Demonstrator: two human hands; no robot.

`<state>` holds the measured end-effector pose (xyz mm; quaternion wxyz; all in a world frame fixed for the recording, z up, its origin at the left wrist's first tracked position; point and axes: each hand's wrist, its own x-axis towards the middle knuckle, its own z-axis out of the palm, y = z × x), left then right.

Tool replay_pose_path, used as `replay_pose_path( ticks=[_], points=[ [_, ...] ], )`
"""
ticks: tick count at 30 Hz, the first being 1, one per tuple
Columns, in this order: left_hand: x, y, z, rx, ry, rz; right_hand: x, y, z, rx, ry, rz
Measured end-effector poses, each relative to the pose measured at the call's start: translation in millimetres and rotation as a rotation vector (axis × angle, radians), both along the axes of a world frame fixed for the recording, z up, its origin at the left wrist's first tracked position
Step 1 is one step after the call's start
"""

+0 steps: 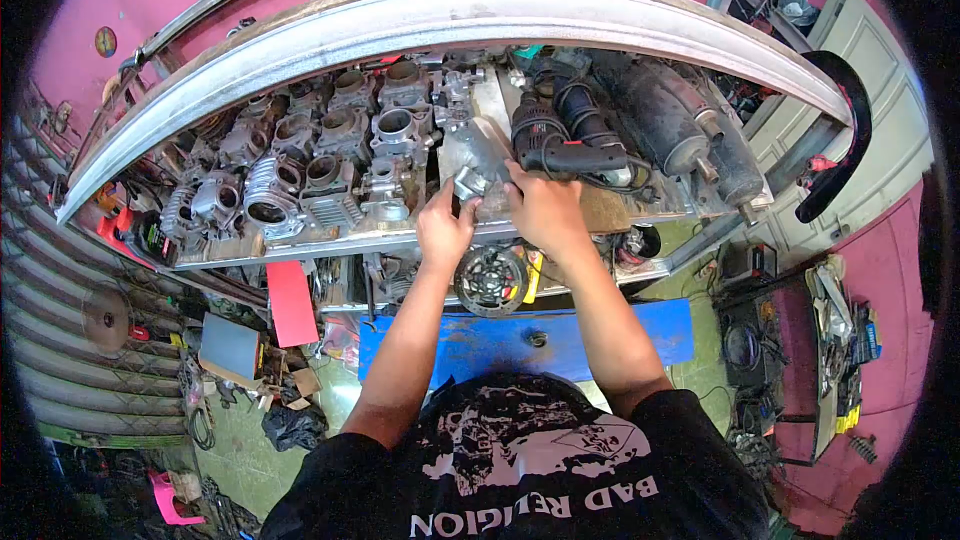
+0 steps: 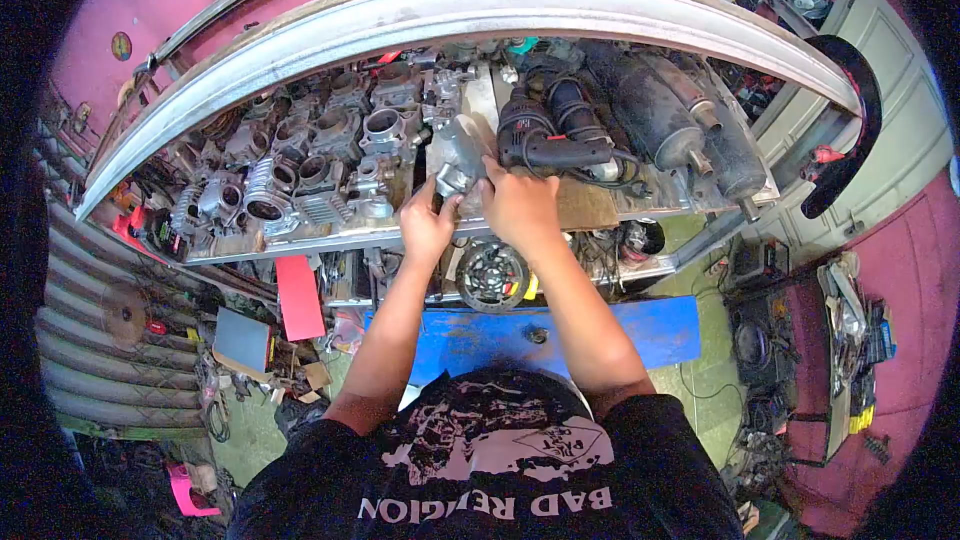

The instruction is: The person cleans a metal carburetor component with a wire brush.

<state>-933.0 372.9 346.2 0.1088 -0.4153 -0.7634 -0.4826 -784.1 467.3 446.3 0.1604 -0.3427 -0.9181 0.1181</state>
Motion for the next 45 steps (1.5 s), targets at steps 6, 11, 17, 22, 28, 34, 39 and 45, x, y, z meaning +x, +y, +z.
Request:
replay_pose_path(
  ticks=[6, 11, 17, 22, 28, 34, 39, 45],
  points=[
    [4.1, -1.0, 8.1, -0.051, -0.077, 0.002, 34.0, -36.6, 24.5, 0.240, -0.004, 0.088],
    [-1.3, -1.2, -4.8, 0.003, 0.015, 0.005, -13.0, -23.1, 4.2, 0.170, 0.005, 0.035],
    [0.6, -1.6, 0.1, -0.039, -0.061, 0.006, 31.2, -54.2, -43.9, 0.361, 0.149, 0.041],
    [-3.1, -0.3, 1.0, -0.054, -0.038, -0.028, 30.6, -44.4, -39.1, 0.321, 0.257, 0.024],
    [-1.8, -2.7, 4.2, -0.090, -0.021, -0.027, 0.5, -40.7, -44.2, 0.269, 0.249, -0.015],
    [-0.9, -3.5, 10.9, -0.175, -0.143, -0.046, 35.1, -74.6, -55.4, 0.254, 0.171, -0.067],
    [-3.2, -3.4, 3.1, -0.113, -0.039, -0.051, 2.1, -63.5, -51.0, 0.301, 0.201, -0.076],
    [-4.4, -4.2, -2.7, -0.082, -0.023, -0.043, -8.0, -83.7, -58.4, 0.379, 0.200, -0.050]
  ],
)
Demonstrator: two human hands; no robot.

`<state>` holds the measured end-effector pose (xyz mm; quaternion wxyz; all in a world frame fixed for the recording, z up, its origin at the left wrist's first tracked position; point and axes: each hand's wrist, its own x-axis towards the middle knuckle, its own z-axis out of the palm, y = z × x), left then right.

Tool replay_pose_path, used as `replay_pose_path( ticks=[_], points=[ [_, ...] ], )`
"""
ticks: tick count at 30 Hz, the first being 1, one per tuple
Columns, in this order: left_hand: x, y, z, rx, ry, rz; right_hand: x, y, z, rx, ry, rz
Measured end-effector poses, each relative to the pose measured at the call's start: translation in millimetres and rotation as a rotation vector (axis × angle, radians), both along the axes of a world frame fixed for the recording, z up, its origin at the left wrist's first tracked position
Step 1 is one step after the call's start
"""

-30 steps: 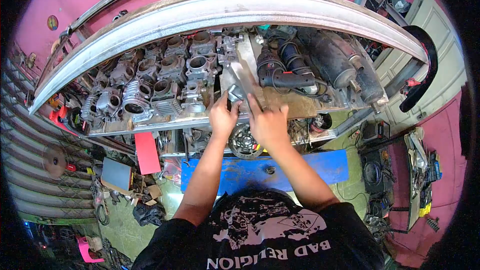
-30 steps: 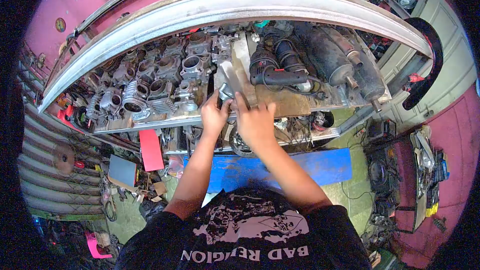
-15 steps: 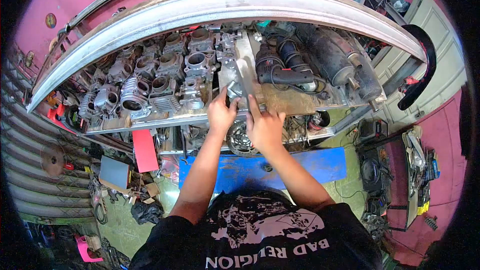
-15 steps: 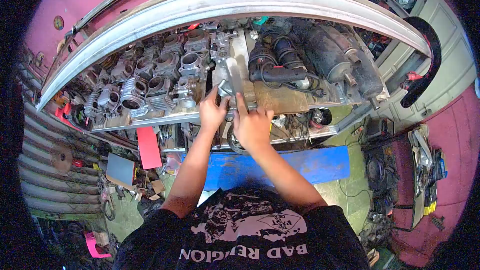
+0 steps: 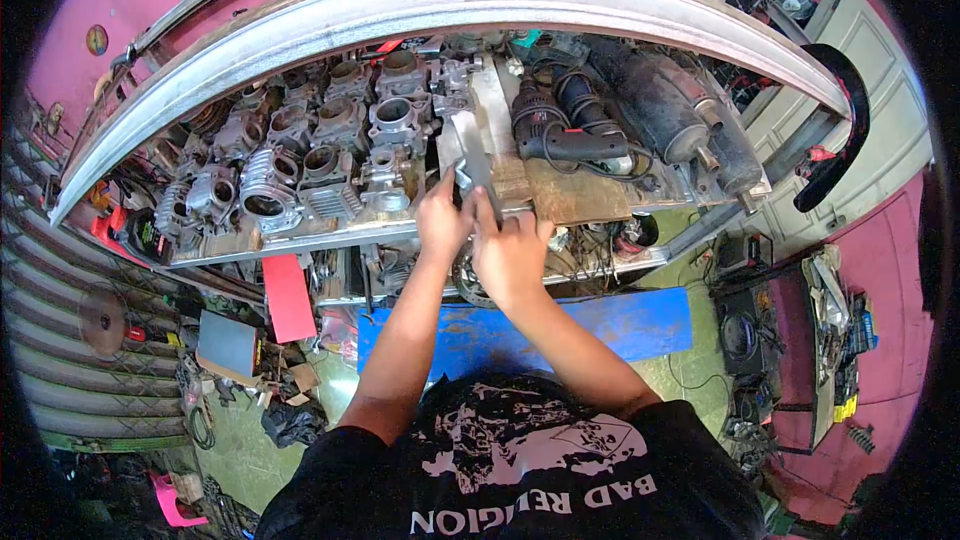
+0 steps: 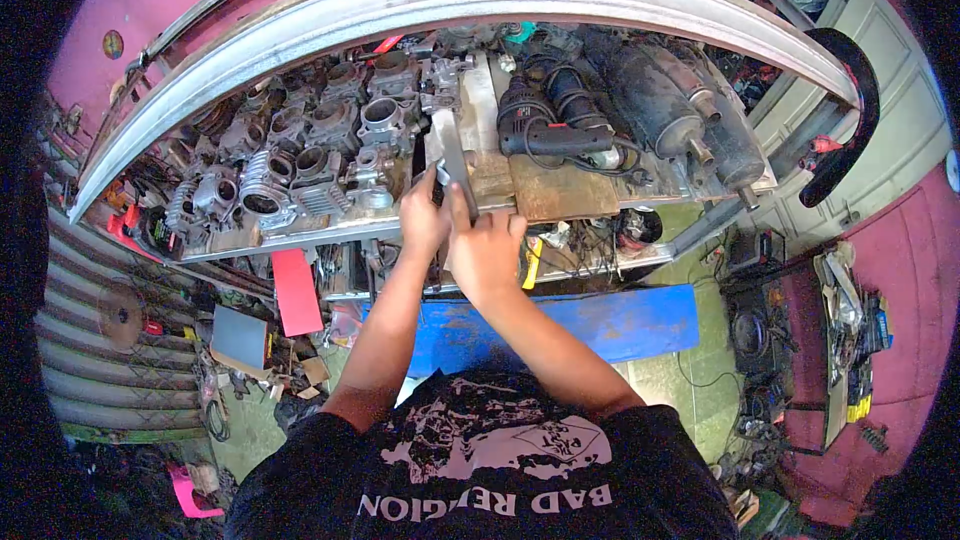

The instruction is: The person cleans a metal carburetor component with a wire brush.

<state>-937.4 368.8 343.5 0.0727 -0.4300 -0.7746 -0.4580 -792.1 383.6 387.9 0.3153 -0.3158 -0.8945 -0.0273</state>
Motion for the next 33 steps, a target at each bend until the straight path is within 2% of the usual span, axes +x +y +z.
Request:
replay_pose_path(
  ticks=[1, 4, 6, 8, 9, 10, 12, 14, 16, 17, 20, 24, 28, 30, 31, 33],
  points=[
    [-0.8, 0.1, -0.3, -0.002, 0.009, 0.006, 6.7, 0.9, -2.7, 0.095, 0.018, -0.031],
    [-1.5, 0.3, 1.7, -0.033, -0.047, -0.011, 35.8, -7.3, 17.0, 0.049, -0.108, -0.044],
    [-0.9, -0.2, 4.3, -0.022, -0.043, -0.020, 33.8, 7.6, 29.1, 0.072, -0.064, -0.023],
    [0.8, -0.9, 8.4, -0.055, -0.035, -0.002, 22.4, 34.2, 43.1, -0.147, -0.081, 0.034],
    [0.0, -0.4, 7.6, -0.055, -0.035, -0.003, 18.5, 47.4, 60.3, -0.351, -0.142, 0.056],
    [-1.6, 0.1, 7.1, -0.075, -0.016, 0.006, 18.5, 60.5, 65.5, -0.350, -0.142, 0.056],
    [-1.7, -0.4, 8.6, -0.094, 0.004, 0.014, 29.8, 85.3, 72.0, -0.633, -0.053, 0.182],
    [-0.4, -1.1, 15.3, -0.131, -0.100, -0.014, 52.2, 103.0, 72.6, -0.639, -0.071, 0.246],
    [-6.1, 1.9, 10.3, -0.102, -0.083, -0.034, 70.7, 103.6, 95.5, -0.614, -0.186, 0.260],
    [-8.3, 1.9, 4.6, -0.081, -0.072, -0.053, 70.5, 101.0, 110.9, -0.618, -0.294, 0.182],
    [-16.6, 3.2, -11.1, -0.019, -0.023, -0.097, 42.9, 112.8, 112.3, -0.537, -0.336, 0.245],
    [-16.2, 4.2, -15.3, 0.009, 0.024, -0.080, 8.9, 131.8, 89.0, -0.615, -0.239, 0.367],
    [-12.3, 0.4, -8.5, -0.012, -0.065, -0.098, 42.7, 110.5, 109.3, -0.593, -0.259, 0.339],
    [-13.4, 2.8, -3.3, -0.004, -0.120, -0.127, 67.9, 91.7, 118.5, -0.553, -0.276, 0.204],
    [-14.9, 1.5, -2.4, 0.045, -0.103, -0.154, 74.9, 89.0, 110.8, -0.552, -0.273, 0.200],
    [-20.0, 0.6, 3.1, 0.167, 0.001, -0.193, 81.5, 85.1, 93.8, -0.416, -0.106, 0.329]
  ],
)
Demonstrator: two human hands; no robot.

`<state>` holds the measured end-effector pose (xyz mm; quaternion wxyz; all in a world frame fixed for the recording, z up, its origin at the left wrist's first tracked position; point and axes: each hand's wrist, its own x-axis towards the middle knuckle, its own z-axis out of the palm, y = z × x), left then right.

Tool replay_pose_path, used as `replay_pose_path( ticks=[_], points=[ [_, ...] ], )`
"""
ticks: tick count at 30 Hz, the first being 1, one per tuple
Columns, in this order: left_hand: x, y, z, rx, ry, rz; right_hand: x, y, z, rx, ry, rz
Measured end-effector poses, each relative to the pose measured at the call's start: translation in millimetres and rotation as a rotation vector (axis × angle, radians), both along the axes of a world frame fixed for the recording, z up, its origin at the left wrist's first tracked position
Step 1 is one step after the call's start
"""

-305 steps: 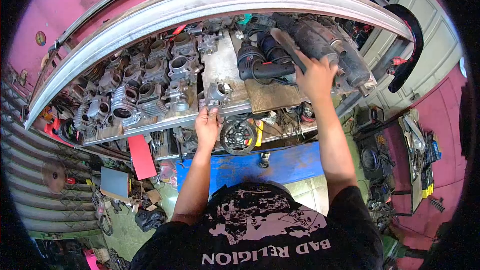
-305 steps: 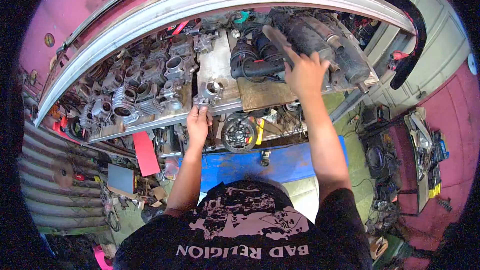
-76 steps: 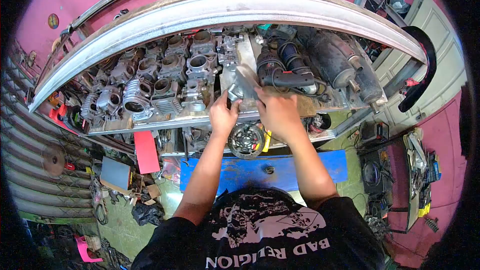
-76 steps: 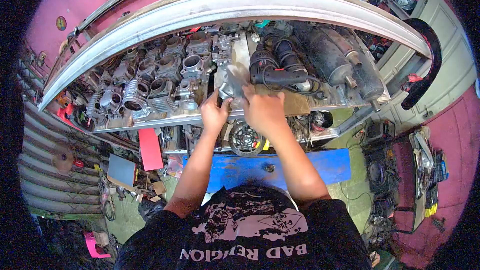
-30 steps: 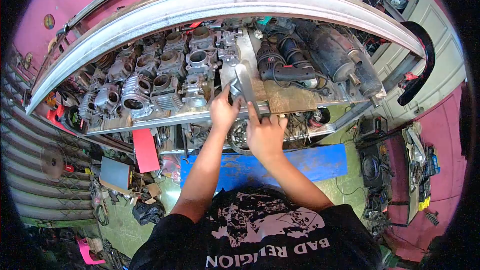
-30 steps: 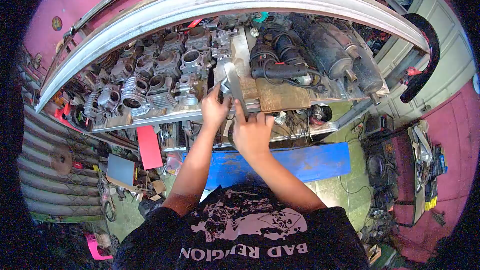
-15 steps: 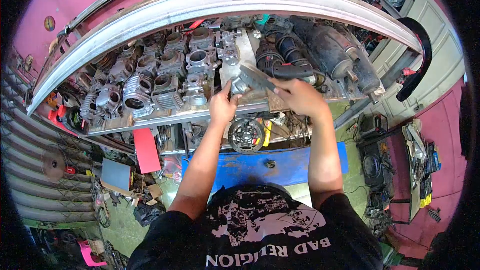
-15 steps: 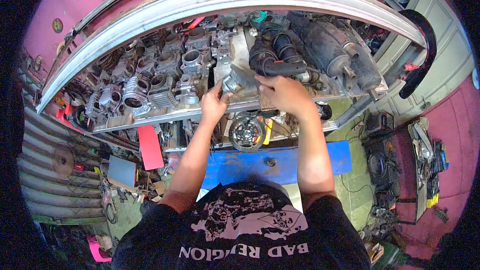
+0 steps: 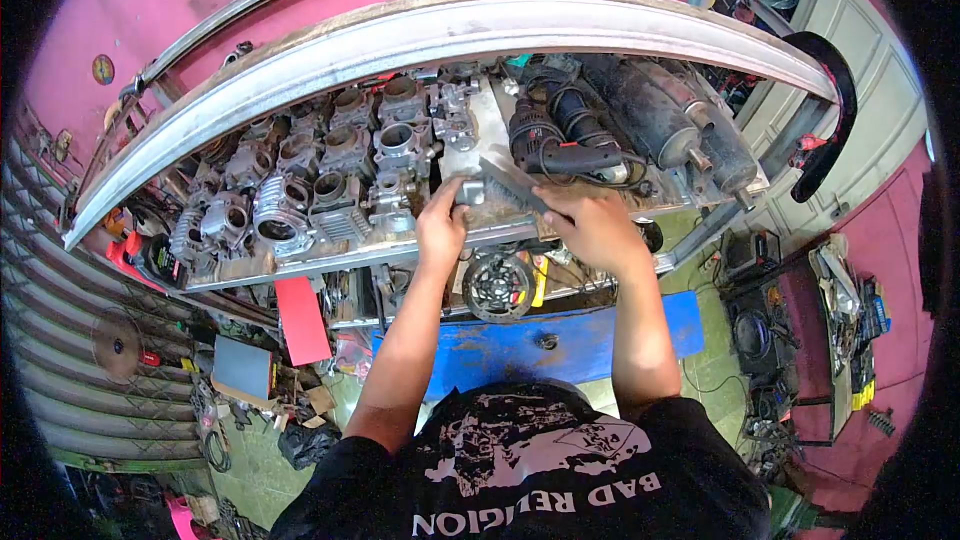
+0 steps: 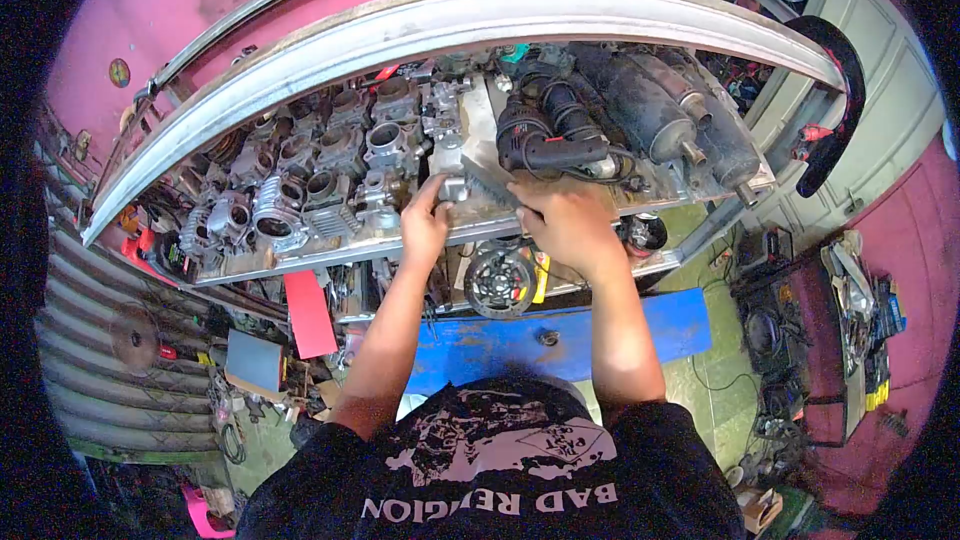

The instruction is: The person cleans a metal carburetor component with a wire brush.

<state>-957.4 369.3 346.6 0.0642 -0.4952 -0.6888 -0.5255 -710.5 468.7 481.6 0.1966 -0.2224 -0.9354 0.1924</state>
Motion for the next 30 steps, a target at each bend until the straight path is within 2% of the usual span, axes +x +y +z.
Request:
replay_pose_path(
  ticks=[1, 3, 5, 7, 8, 11, 12, 13, 15, 16, 20, 22, 25, 28, 30],
  points=[
    [0.4, -0.8, 2.9, -0.003, 0.003, -0.002, 0.8, -4.9, -5.1, -0.003, 0.003, -0.002],
    [4.2, -4.0, 6.1, -0.096, -0.115, 0.013, 0.3, -16.4, -13.2, -0.216, -0.006, -0.109],
    [10.6, -3.7, 7.7, -0.100, -0.107, 0.053, 5.3, -18.7, -27.5, -0.126, 0.029, -0.105],
    [22.5, -7.8, 20.6, -0.202, -0.347, 0.099, 8.5, -21.9, -25.5, -0.077, 0.005, -0.107],
    [16.8, 0.6, -1.9, -0.050, -0.321, 0.102, 8.4, -22.4, -21.3, -0.081, 0.002, -0.102],
    [20.6, 4.1, -19.4, 0.072, -0.357, -0.017, -8.7, -21.2, 4.9, -0.019, -0.148, -0.114],
    [16.0, 10.3, -32.8, 0.168, -0.216, -0.031, -19.0, -17.3, 5.7, 0.045, -0.147, -0.072],
    [18.2, 6.3, -27.1, 0.171, -0.220, -0.027, -29.0, -14.1, 4.7, 0.110, -0.147, -0.029],
    [20.6, -4.6, -17.5, 0.012, -0.208, 0.012, -56.5, -5.0, -20.5, 0.164, -0.099, -0.019],
    [18.9, -2.9, -18.4, 0.057, -0.261, 0.008, -64.5, -5.1, -25.6, 0.215, -0.043, -0.015],
    [18.9, -4.5, 1.8, 0.002, -0.188, 0.077, -49.0, -23.3, -23.1, 0.381, -0.011, -0.095],
    [17.2, -2.8, -1.1, 0.018, -0.139, 0.091, -16.3, -37.0, 4.1, 0.196, -0.162, -0.166],
    [18.3, -5.4, 5.3, -0.025, -0.133, 0.094, 12.4, -29.8, 12.9, 0.285, -0.140, -0.086],
    [17.1, -8.3, 1.9, -0.094, -0.087, 0.049, -6.5, -13.9, 7.5, 0.121, -0.213, -0.183],
    [16.8, -7.8, 1.4, -0.025, -0.078, -0.025, -8.0, -7.4, 4.4, 0.010, -0.185, -0.257]
  ],
)
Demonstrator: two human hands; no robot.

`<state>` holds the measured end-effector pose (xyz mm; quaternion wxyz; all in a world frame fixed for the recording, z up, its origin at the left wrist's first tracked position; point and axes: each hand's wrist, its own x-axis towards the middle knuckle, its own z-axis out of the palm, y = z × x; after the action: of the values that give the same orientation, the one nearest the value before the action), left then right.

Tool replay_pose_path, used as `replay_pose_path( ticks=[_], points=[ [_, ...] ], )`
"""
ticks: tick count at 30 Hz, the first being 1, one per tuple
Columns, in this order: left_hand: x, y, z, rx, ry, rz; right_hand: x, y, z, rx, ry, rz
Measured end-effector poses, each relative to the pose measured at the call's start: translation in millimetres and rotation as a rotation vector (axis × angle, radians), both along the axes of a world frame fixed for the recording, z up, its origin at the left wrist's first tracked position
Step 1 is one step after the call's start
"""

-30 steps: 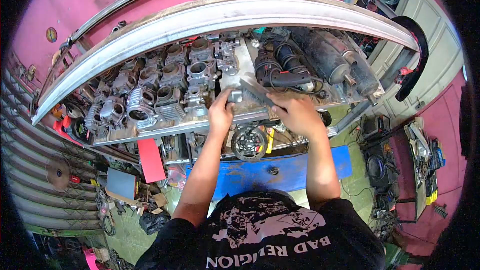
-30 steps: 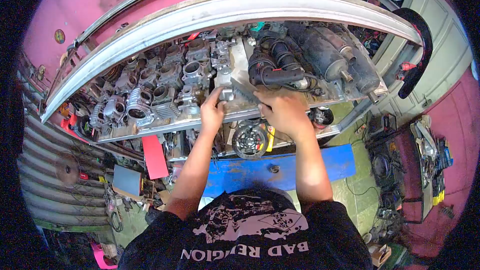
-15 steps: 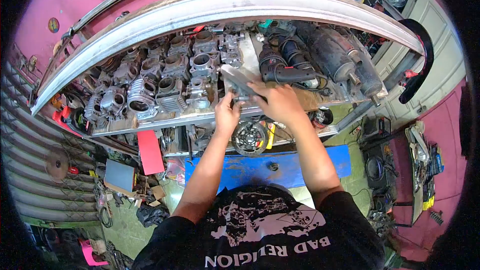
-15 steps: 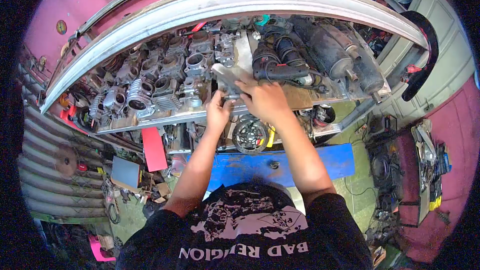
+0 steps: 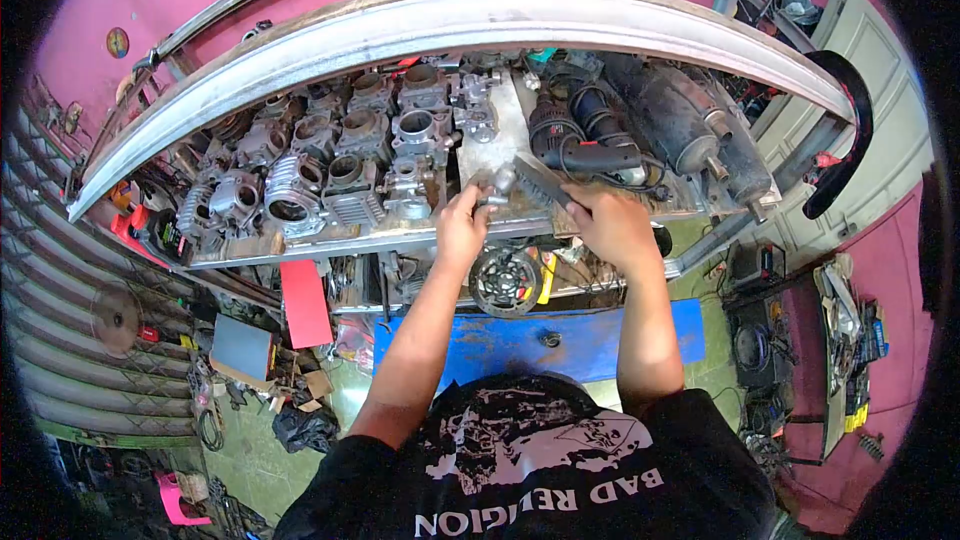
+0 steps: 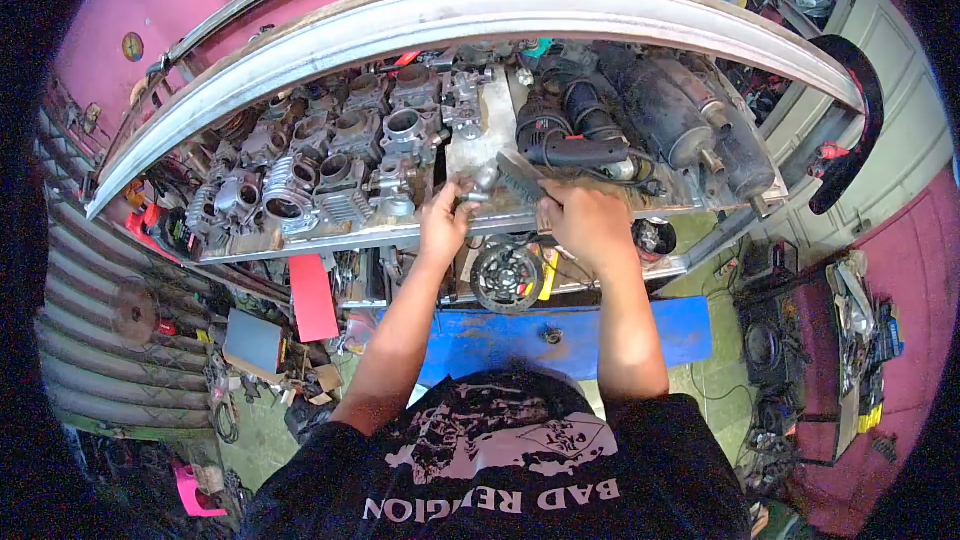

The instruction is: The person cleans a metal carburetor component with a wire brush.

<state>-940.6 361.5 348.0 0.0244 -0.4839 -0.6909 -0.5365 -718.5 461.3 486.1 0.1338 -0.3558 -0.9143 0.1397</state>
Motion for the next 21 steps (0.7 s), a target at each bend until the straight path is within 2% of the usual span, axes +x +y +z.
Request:
replay_pose_path(
  ticks=[3, 4, 6, 7, 9, 10, 14, 16, 19, 20, 21],
  points=[
    [0.9, -6.1, 0.5, -0.026, -0.034, -0.016, -0.1, -2.3, 4.7, -0.085, 0.074, -0.057],
    [0.6, -5.6, -1.8, 0.036, -0.050, -0.066, -2.0, -1.8, 1.9, -0.091, 0.071, -0.060],
    [1.6, -8.8, -5.7, 0.011, -0.035, -0.067, -7.1, 6.9, -6.2, -0.108, 0.172, 0.138],
    [-1.1, -9.1, -7.1, -0.008, -0.010, -0.064, -3.3, 15.6, -10.5, -0.108, 0.173, 0.130],
    [-3.5, -11.8, -10.8, -0.005, 0.078, -0.077, 16.1, 39.2, -23.1, -0.293, 0.254, 0.342],
    [-3.7, -13.2, -12.0, -0.013, 0.103, -0.074, 23.4, 43.2, -25.3, -0.229, 0.300, 0.410],
    [-2.6, -15.8, -11.7, -0.023, 0.163, -0.070, 36.7, 36.8, -7.4, -0.403, 0.140, 0.264],
    [0.9, -17.6, -6.1, -0.006, 0.153, -0.064, 13.3, 32.6, -17.5, -0.235, 0.201, 0.237],
    [-2.1, -13.2, -9.1, 0.045, 0.202, -0.026, -0.3, 31.1, -35.2, -0.193, 0.304, 0.288],
    [-3.9, -12.3, -12.4, 0.034, 0.239, -0.024, 10.7, 38.3, -29.9, -0.390, 0.206, 0.289],
    [-4.9, -12.3, -14.7, 0.021, 0.274, -0.020, 20.1, 44.1, -28.0, -0.388, 0.207, 0.291]
  ],
)
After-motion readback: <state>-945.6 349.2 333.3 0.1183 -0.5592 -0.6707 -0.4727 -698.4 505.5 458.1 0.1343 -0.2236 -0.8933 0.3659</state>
